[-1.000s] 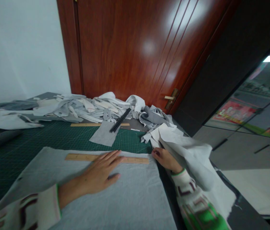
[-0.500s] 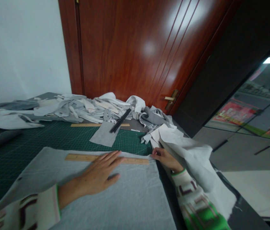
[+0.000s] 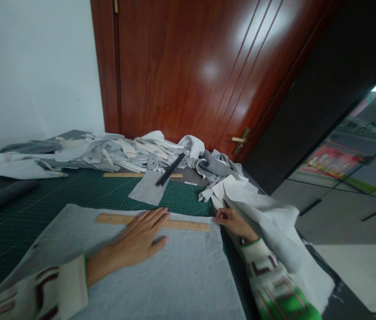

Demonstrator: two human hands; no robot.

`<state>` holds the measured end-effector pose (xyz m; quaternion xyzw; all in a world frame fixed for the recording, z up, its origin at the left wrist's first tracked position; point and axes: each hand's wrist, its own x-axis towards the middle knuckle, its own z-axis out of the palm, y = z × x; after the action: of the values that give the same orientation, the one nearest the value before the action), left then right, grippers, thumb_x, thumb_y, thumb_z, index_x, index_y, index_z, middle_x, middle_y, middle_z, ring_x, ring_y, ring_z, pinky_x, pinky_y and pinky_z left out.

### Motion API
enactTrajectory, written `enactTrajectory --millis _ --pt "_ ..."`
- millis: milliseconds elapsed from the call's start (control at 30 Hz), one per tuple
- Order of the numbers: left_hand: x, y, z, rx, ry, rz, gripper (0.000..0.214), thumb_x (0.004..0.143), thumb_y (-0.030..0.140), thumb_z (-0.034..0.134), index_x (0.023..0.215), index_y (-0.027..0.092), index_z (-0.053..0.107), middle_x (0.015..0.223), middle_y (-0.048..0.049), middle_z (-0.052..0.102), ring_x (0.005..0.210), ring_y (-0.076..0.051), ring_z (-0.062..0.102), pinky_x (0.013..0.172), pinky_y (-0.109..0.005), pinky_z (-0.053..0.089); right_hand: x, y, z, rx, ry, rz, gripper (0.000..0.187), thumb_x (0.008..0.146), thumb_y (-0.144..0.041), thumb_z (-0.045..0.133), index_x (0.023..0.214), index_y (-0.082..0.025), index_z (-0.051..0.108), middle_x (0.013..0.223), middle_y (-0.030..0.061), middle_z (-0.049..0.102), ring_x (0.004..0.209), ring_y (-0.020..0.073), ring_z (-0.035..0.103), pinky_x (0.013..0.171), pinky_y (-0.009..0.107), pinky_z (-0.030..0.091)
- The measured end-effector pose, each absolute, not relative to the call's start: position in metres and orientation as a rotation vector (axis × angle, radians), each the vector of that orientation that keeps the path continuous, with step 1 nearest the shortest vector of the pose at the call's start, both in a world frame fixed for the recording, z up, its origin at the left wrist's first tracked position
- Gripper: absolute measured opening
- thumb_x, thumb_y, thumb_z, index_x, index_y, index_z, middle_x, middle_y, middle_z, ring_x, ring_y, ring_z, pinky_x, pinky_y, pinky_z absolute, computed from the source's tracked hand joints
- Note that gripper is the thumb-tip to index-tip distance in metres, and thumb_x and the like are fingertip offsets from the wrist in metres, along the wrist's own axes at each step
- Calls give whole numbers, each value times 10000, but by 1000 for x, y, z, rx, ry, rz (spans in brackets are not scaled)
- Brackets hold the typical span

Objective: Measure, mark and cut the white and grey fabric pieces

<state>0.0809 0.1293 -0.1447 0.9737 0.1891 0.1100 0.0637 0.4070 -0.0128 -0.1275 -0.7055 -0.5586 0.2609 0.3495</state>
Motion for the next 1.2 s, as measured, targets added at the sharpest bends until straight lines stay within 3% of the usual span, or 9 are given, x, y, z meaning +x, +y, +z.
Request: enactTrajectory --millis 367,633,900,1067,1200 --pt "81 130 -147 2966 568 333 662 997 532 405 1528 138 387 1587 -133 376 1443 -293 390 1186 -451 282 405 -18 -116 -1802 -1452 772 350 729 -526 706 661 -216 558 658 -41 495 652 134 456 640 276 372" --pt "80 129 -145 2948 559 341 649 1000 525 396 1529 148 386 1587 -139 371 1448 -297 382 1183 -470 286 407 -21 -113 -1803 -1443 784 293 714 -456 735 657 -219 573 659 -43 489 668 144 464 666 284 379" --pt "82 128 -143 2967 629 237 669 1003 530 394 1542 134 357 1607 -123 327 1468 -275 347 1195 -430 254 409 -17 -120 -1802 -1430 887 312 645 -436 771 801 -198 642 708 -39 550 687 140 502 670 279 417" --pt "82 130 -145 3023 603 265 653 1011 525 369 1543 148 354 1607 -109 329 1467 -262 349 1190 -418 252 405 -16 -114 -1855 -1469 854 159 646 -285 759 672 -190 634 630 -43 529 646 132 478 629 271 365" --pt "82 130 -146 3027 579 310 645 1008 521 378 1538 153 368 1600 -111 347 1461 -257 362 1189 -410 251 402 -16 -112 -1860 -1433 801 203 654 -347 728 609 -211 584 605 -44 487 634 137 449 625 278 349"
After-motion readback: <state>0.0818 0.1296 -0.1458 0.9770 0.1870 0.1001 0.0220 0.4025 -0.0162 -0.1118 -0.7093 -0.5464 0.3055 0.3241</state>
